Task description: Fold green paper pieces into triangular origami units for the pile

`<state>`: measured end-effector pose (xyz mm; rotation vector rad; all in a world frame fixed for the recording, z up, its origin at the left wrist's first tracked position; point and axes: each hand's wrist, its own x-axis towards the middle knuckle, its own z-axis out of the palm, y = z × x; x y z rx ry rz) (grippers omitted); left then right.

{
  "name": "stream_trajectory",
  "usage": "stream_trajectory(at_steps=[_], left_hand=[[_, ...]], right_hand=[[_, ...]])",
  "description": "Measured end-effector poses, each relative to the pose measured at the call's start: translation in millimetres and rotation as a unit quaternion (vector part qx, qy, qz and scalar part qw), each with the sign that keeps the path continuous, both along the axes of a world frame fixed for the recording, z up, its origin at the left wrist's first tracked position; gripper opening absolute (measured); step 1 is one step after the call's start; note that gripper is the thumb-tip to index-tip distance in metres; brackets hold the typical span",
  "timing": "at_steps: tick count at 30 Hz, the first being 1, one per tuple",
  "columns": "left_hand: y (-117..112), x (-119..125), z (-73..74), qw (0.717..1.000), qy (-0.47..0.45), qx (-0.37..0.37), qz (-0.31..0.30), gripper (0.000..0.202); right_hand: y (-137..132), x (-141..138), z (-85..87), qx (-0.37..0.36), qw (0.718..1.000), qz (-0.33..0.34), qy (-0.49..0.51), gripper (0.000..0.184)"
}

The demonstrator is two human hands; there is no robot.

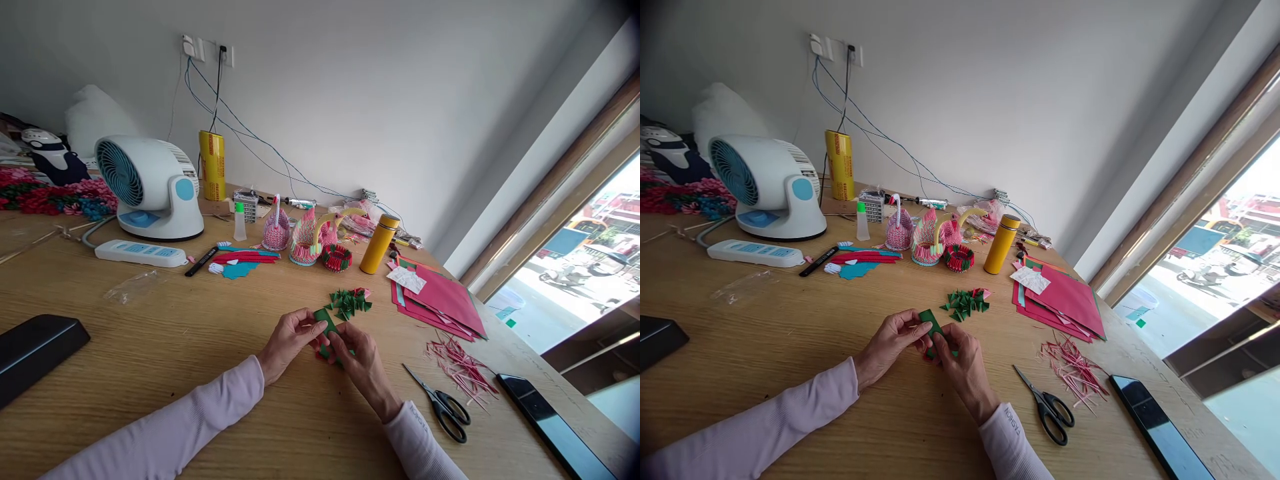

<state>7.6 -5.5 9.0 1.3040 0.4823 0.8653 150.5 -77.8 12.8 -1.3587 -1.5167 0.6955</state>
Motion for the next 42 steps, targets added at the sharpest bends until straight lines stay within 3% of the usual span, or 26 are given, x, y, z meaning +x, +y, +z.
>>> stream_trajectory(at_steps=[5,10,16,23,42], left_hand=[[3,-5,5.8,0.999,-0.003,0.019,-0.026,0.03],[7,-8,8.4,0.997,0.022,0.054,-0.046,0.026],[10,-7,5.2,0.996,0.047,0.065,-0.035,0.029],[10,-8,-1.7,0.986,0.119,0.108,-0.049,0.031],[1,-6,-7.5,0.969,0.171,0.175,0.008,0.03]], right_hand=[[-2,3,1.4,-0.003,0.999,0.036,0.016,0.027],[-2,9,1.2,-0.012,0.999,0.03,0.013,0.025],[-3,11,5.0,0.001,1.0,0.008,0.006,0.021],[5,18,-7.8,-0.004,0.998,0.005,0.065,0.027],[3,8,-4.5,-0.002,0.989,0.003,0.149,0.03]])
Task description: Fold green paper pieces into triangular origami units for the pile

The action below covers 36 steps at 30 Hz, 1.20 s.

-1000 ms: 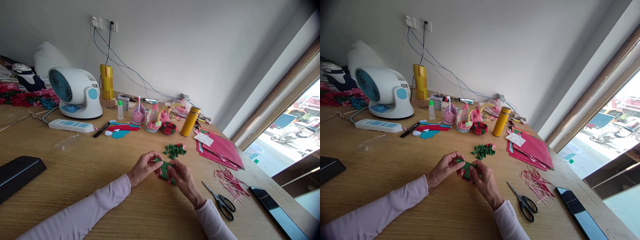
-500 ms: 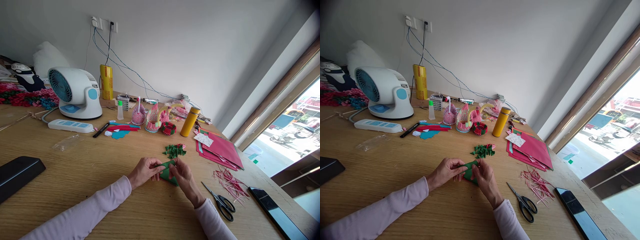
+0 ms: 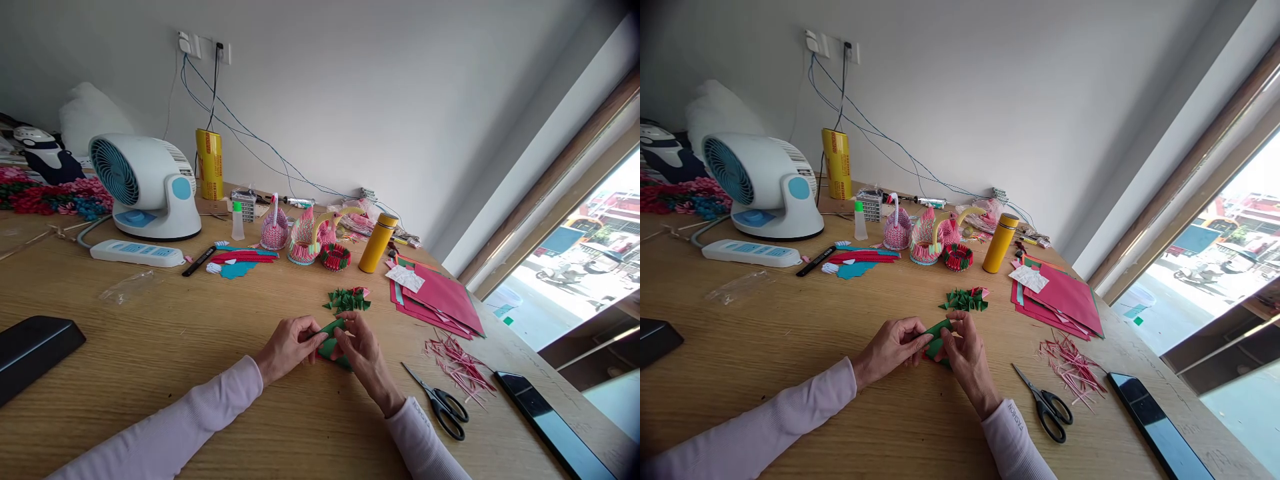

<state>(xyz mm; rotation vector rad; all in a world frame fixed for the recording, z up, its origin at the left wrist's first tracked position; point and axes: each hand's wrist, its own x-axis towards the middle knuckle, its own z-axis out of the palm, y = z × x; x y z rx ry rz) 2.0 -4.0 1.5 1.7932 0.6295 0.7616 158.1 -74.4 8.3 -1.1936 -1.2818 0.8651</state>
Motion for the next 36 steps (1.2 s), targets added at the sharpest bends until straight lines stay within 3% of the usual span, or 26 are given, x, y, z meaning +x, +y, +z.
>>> stream_trajectory(at_steps=[10,16,22,28,36], left_hand=[[-3,2,1.9,0.997,-0.003,-0.05,-0.063,0.034],[-6,1,6.1,0.997,0.04,0.022,-0.065,0.038],[-7,1,3.4,0.995,0.062,0.065,-0.045,0.037],[-7,3,2.3,0.996,0.055,0.048,-0.047,0.04],[-6,2,0.6,0.996,0.051,0.0,-0.078,0.039]], right_hand=[[4,-1,-0.1,0.043,0.998,-0.001,0.052,0.027],[2,1,0.0,0.034,0.998,0.008,0.057,0.028],[5,2,-6.4,-0.029,0.997,0.012,0.071,0.028],[8,2,-9.3,-0.02,0.997,-0.025,0.072,0.03],[7,8,-7.0,-0.034,0.998,0.011,0.058,0.029]])
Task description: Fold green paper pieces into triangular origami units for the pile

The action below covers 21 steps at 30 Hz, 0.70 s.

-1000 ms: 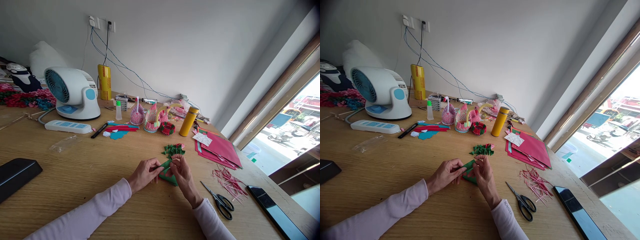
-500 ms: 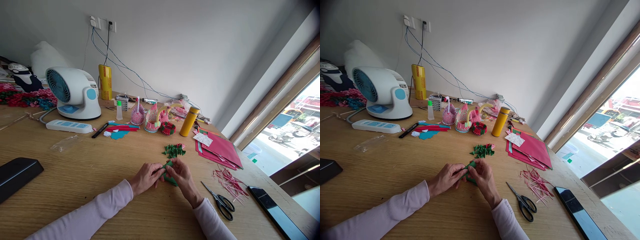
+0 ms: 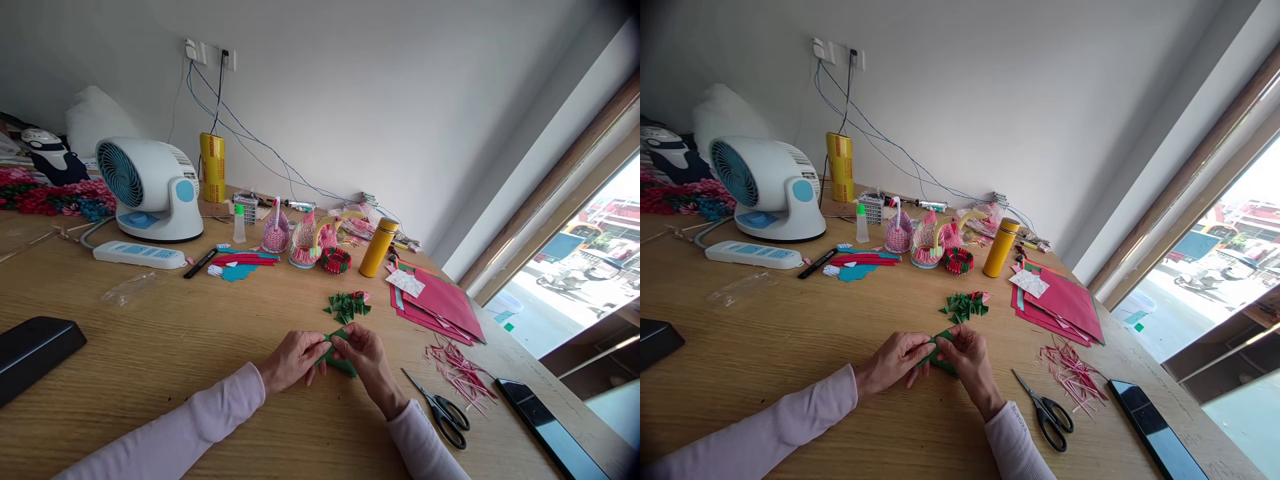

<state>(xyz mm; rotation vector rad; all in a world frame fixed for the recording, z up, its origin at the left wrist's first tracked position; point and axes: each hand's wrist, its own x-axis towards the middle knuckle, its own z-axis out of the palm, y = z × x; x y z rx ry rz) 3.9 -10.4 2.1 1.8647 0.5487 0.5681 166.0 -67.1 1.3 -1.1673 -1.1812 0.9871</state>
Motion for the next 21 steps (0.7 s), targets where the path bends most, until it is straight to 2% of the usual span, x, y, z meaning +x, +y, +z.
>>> stream_trajectory(at_steps=[4,11,14,18,21], left_hand=[[1,0,-1.4,0.999,-0.01,-0.045,-0.023,0.034],[1,-3,4.1,0.998,-0.011,-0.053,-0.031,0.025],[3,-5,4.9,0.997,-0.015,-0.076,-0.032,0.023],[9,-7,3.3,0.996,-0.03,-0.085,-0.006,0.026],[12,-8,3.8,0.993,-0.071,-0.095,0.007,0.029]], right_hand=[[-1,-1,-2.1,0.017,1.0,0.004,-0.012,0.026],[-3,-4,3.4,0.021,1.0,-0.004,-0.022,0.026],[-2,9,11.2,0.041,0.998,-0.038,-0.025,0.025],[-1,33,18.5,0.087,0.989,-0.117,0.026,0.023],[-1,38,17.9,0.079,0.99,-0.109,0.041,0.023]])
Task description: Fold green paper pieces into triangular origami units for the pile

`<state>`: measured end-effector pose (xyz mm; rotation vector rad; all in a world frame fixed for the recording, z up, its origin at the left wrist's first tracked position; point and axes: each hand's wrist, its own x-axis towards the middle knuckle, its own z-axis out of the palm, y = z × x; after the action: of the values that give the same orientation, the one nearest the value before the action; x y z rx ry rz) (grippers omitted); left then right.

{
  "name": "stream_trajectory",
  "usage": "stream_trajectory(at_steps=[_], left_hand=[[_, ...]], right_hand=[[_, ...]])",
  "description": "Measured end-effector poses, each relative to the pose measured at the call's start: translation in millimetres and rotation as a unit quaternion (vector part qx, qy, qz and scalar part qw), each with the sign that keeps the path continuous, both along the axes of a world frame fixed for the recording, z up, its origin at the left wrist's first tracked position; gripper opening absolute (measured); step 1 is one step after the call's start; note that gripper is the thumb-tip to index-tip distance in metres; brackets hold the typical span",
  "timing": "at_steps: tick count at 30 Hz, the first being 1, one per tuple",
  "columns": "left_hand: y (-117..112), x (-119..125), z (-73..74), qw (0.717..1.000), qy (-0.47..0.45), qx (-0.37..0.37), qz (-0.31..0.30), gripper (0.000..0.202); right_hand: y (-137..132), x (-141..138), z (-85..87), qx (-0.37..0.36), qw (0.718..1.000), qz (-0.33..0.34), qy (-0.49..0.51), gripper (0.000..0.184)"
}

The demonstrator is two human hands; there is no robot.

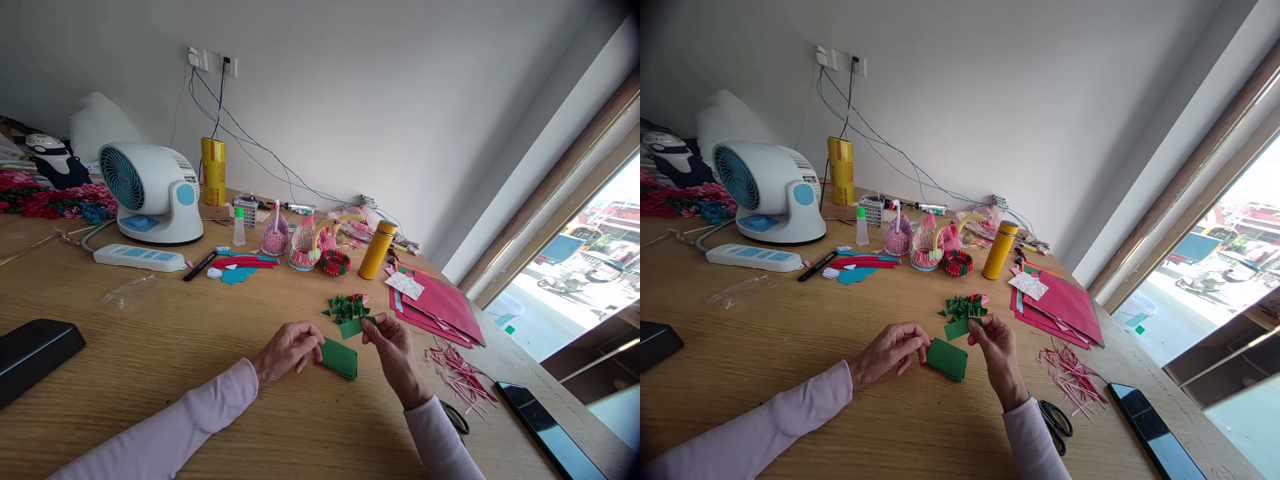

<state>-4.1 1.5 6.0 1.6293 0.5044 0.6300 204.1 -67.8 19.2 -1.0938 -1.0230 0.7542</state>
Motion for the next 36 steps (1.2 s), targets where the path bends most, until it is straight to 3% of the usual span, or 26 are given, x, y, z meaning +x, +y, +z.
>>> stream_trajectory(at_steps=[3,7,15,19,23,27,31,36], left_hand=[[-3,1,1.3,1.0,-0.019,-0.003,-0.003,0.034],[-10,6,1.4,0.999,0.022,0.025,-0.024,0.036],[-12,8,-0.7,0.998,0.047,0.045,0.011,0.036],[-12,8,-1.1,0.997,0.051,0.049,0.02,0.034],[-13,7,2.4,0.998,0.049,0.039,0.0,0.029],[-12,6,5.5,0.999,0.047,0.017,-0.014,0.027],[-11,5,4.2,0.999,0.045,0.008,-0.019,0.027],[-10,6,-2.4,0.999,0.03,0.011,-0.008,0.028]], right_hand=[[-1,-9,-2.2,-0.022,0.999,0.038,-0.016,0.025],[-1,-24,-4.6,-0.041,0.996,0.065,-0.051,0.026],[0,-29,-17.3,-0.045,0.987,0.144,-0.058,0.026],[-3,-32,-20.7,-0.026,0.982,0.117,-0.147,0.035],[-4,-29,-17.8,-0.012,0.973,0.096,-0.212,0.032],[-1,-10,-11.8,-0.005,0.978,0.073,-0.194,0.029],[0,3,-2.1,0.03,0.988,-0.02,-0.152,0.028],[-6,-12,1.1,0.001,0.987,0.072,-0.144,0.024]])
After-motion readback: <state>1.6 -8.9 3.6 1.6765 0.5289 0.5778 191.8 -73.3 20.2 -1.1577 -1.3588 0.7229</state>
